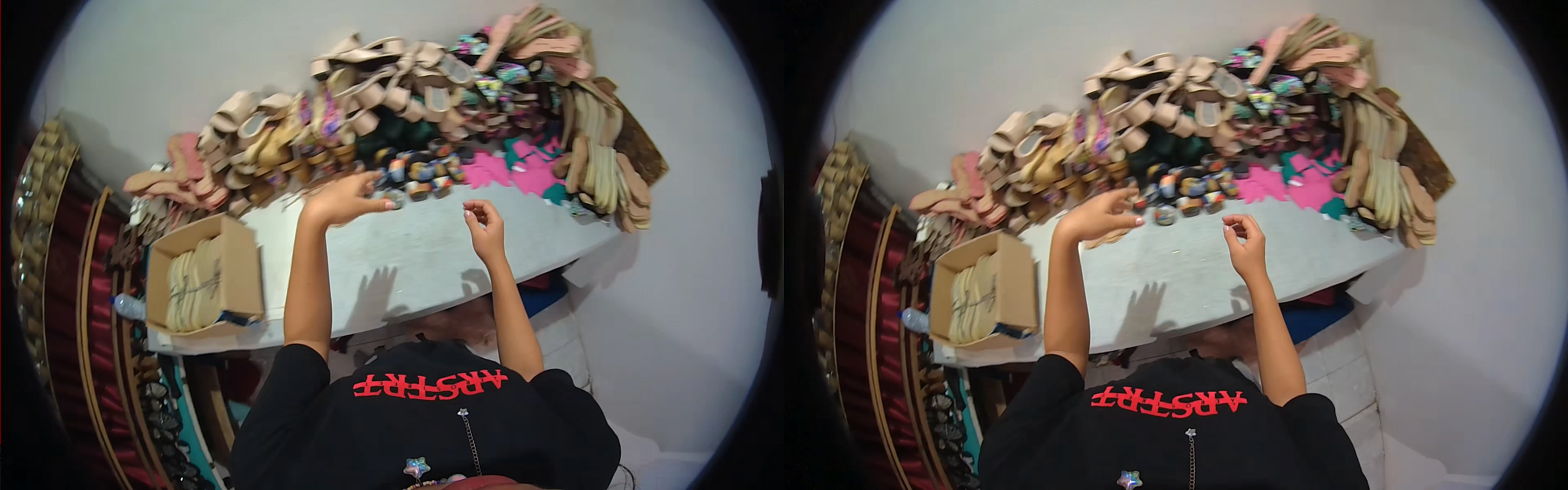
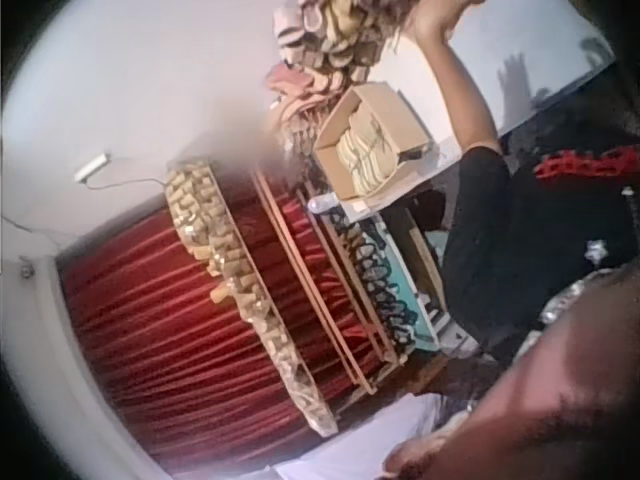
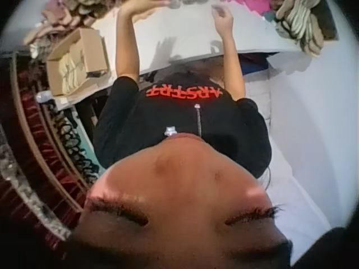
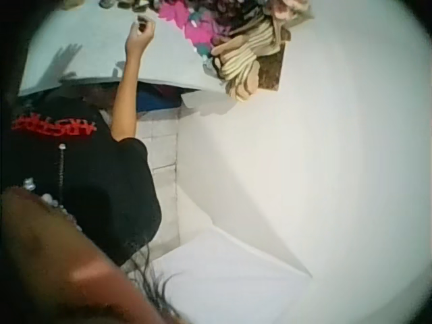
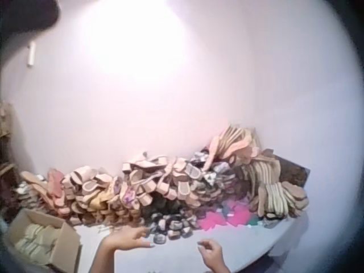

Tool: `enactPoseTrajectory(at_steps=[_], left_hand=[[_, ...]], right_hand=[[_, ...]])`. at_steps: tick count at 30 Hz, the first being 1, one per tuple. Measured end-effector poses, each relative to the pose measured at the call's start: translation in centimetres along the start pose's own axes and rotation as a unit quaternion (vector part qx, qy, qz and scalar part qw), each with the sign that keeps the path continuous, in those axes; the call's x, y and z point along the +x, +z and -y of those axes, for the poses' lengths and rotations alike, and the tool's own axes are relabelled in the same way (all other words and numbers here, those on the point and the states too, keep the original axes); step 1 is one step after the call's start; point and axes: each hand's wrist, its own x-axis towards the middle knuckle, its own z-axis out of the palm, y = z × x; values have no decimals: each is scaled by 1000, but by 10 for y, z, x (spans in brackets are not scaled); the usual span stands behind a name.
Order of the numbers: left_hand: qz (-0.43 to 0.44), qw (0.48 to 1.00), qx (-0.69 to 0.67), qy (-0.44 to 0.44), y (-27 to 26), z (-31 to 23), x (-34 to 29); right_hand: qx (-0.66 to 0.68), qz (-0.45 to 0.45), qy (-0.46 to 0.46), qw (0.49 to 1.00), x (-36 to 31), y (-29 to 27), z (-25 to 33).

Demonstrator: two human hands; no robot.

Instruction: Sorting and stacking various shoe soles on a workbench.

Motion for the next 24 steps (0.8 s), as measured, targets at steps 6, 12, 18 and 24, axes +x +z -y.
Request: enactPoseTrajectory(at_steps=[6,12,18,24], left_hand=[[19,997,51,50,119,-80,104],[146,989,8,-18,210,-138,151],[211,976,51,-5,262,-162,150],[251,968,25,-3,283,-128,137]], right_hand=[[-27,-37,55,997,6,-130,-45],[-27,-22,115,993,-4,-197,-61],[-9,-49,142,989,-14,-211,-78],[-23,49,184,981,-29,-190,-72]])
